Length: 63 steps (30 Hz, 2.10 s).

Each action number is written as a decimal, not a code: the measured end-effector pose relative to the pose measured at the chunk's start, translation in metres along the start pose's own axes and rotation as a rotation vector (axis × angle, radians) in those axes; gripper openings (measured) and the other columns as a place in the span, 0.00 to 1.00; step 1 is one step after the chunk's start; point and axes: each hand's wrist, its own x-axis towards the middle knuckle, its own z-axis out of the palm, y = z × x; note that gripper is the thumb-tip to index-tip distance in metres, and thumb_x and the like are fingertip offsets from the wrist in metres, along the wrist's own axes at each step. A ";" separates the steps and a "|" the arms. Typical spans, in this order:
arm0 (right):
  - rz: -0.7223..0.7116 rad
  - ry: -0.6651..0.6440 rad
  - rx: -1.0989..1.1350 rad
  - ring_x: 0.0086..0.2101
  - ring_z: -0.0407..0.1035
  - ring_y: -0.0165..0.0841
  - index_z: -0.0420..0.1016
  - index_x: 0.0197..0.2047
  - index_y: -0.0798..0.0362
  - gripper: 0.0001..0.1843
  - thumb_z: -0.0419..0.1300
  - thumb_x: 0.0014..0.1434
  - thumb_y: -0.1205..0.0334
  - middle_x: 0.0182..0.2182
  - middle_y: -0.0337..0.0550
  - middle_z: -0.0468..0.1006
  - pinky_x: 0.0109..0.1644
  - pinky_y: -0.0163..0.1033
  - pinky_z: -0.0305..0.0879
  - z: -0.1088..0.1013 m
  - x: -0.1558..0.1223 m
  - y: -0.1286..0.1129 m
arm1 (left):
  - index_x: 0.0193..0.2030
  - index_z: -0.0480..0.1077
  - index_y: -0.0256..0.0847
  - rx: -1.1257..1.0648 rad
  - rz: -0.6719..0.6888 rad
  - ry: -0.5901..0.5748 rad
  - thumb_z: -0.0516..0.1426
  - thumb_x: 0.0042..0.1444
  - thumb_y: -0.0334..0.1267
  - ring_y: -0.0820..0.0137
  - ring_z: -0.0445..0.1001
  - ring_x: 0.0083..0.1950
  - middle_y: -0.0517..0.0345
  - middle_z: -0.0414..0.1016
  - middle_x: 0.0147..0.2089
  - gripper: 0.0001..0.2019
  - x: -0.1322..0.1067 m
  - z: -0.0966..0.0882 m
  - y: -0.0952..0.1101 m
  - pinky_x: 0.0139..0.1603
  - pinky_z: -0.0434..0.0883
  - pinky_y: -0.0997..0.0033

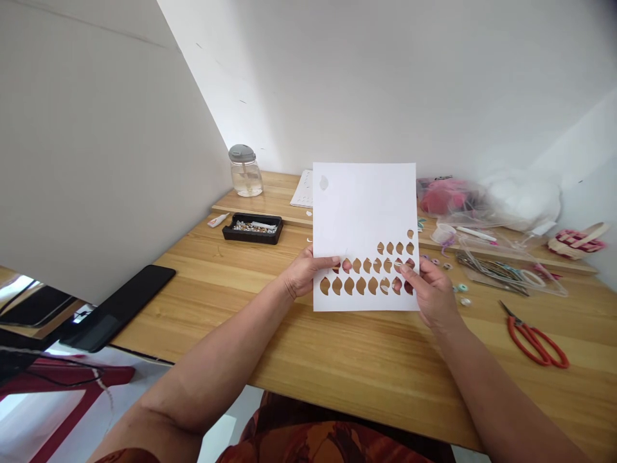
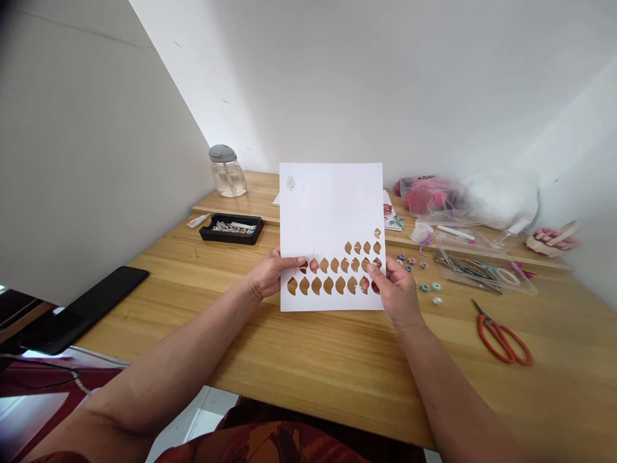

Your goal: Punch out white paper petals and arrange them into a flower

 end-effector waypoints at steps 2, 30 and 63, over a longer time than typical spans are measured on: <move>-0.001 0.007 0.006 0.21 0.67 0.26 0.71 0.33 0.52 0.14 0.70 0.53 0.55 0.30 0.36 0.73 0.23 0.33 0.54 0.000 0.000 0.000 | 0.40 0.71 0.32 0.003 -0.003 -0.019 0.67 0.48 0.36 0.68 0.73 0.35 0.48 0.74 0.36 0.15 0.000 -0.001 0.000 0.32 0.75 0.68; -0.039 0.076 -0.117 0.21 0.64 0.28 0.73 0.36 0.51 0.12 0.68 0.55 0.54 0.22 0.35 0.70 0.23 0.33 0.63 -0.006 -0.002 0.000 | 0.38 0.75 0.31 0.027 -0.082 -0.031 0.67 0.49 0.37 0.65 0.75 0.38 0.47 0.76 0.40 0.13 0.000 -0.003 -0.004 0.40 0.77 0.63; -0.326 0.017 -0.730 0.32 0.71 0.37 0.76 0.34 0.49 0.04 0.63 0.56 0.58 0.27 0.41 0.78 0.37 0.42 0.66 0.089 0.002 -0.042 | 0.41 0.75 0.36 0.227 0.165 0.094 0.67 0.46 0.39 0.68 0.74 0.38 0.52 0.78 0.39 0.16 0.005 0.009 -0.017 0.42 0.71 0.69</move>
